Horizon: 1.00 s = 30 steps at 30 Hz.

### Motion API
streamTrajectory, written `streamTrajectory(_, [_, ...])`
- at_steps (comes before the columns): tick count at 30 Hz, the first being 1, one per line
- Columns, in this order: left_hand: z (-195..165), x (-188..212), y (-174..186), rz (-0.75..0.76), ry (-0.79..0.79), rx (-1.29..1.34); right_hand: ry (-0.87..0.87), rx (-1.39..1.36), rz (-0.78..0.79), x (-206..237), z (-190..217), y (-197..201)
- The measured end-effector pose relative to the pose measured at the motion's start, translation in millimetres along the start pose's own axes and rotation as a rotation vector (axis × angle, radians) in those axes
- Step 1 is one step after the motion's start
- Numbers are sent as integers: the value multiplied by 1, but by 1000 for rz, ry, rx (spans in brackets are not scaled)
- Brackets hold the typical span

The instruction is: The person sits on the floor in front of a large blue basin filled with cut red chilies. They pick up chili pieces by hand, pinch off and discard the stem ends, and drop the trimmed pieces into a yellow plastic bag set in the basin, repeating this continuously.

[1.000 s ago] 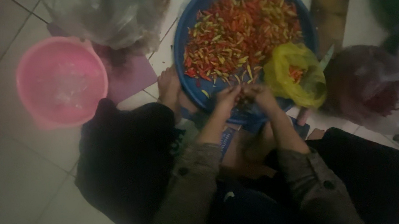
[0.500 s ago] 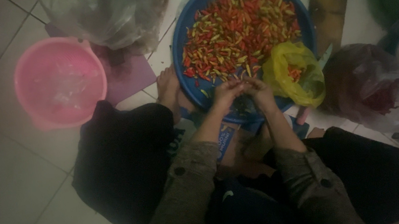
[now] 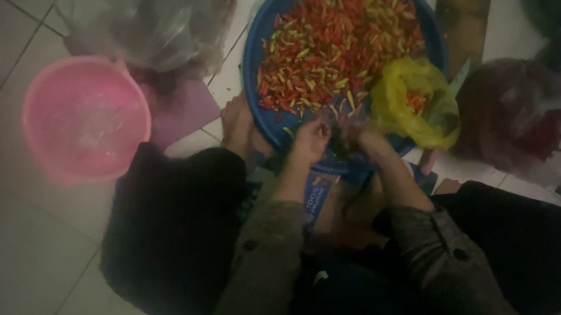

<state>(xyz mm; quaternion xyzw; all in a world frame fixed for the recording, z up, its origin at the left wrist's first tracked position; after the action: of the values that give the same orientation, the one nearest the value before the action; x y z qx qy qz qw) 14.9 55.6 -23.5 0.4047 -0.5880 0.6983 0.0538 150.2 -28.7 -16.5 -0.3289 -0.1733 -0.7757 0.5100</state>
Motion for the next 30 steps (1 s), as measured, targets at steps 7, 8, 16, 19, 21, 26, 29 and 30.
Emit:
streamTrajectory(7, [-21,1,24,-123,-84,-166,287,1169,-242,-16,16,-9])
streamTrajectory(8, [-21,3,27,-137,-100,-207,333,1093,-288,-20,23,-14])
streamTrajectory(16, [-10,16,45,-240,-79,-378,725,1174,-477,-12,54,-60])
streamTrajectory(19, [-10,15,58,-404,10,-467,639,974,-431,-12,51,-54])
streamTrajectory(21, [-9,10,58,-378,4,-457,558,957,-420,-16,46,-46])
streamTrajectory(26, [3,1,47,-314,-52,-473,592,1146,-378,-17,33,-38])
streamTrajectory(29, [16,5,45,-423,5,-537,612,1338,-347,-12,25,-44])
streamTrajectory(30, [21,7,44,-395,20,-580,608,1391,-329,-11,23,-45])
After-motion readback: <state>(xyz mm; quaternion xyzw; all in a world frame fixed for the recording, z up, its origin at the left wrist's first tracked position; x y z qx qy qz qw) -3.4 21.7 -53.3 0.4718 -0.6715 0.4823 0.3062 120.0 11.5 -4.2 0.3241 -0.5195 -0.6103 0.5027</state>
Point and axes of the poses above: each hand's wrist, its own x-axis away from the middle knuckle, its own y-axis out of the back of the hand, z = x × y, the point moved 5 cm from there along -x, towards the middle knuckle, and after that the axes turned 2 degrees about y, right-handed, at the moved point
